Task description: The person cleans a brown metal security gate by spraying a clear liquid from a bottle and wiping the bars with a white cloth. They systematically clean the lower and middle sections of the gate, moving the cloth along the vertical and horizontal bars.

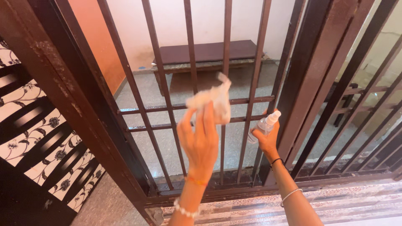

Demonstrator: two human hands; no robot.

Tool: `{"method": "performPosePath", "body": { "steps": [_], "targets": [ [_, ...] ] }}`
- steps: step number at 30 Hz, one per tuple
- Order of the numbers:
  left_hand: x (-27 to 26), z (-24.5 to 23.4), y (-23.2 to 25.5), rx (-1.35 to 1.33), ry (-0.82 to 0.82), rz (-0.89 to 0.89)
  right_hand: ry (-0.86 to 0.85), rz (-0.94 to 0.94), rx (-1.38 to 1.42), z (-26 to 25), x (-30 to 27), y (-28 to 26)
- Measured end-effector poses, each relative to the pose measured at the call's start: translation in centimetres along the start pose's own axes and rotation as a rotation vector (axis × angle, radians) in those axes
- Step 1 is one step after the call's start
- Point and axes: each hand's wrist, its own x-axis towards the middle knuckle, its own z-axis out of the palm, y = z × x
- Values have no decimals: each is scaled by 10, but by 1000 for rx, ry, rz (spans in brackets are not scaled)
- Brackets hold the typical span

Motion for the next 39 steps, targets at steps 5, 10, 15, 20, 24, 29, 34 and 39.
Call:
{"method": "performPosePath", "body": {
  "steps": [5, 10, 15, 20, 24, 29, 34, 39],
  "targets": [
    [29, 25, 13, 178, -625, -45, -6, -27, -34, -2, 2, 2],
    [16, 46, 8, 138, -471, -70, -9, -86, -46, -2, 1, 4],
    [12, 45, -20, 77, -574, 59, 12, -5, -43, -2, -2, 1],
    [0, -5, -6, 300, -573, 125, -4, 30, 3, -2, 1, 0],
    [-1, -9, 2, 404, -581, 118, 14, -32, -63, -4, 0, 6],
    [16, 30, -7, 112, -664, -41, 0, -79, -94, -6, -1, 7],
    [33, 57, -8, 7, -730, -114, 13, -58, -60, -1, 3, 3],
    [11, 21, -10, 261, -536, 84, 2, -64, -62, 1, 4, 0]
  ]
}}
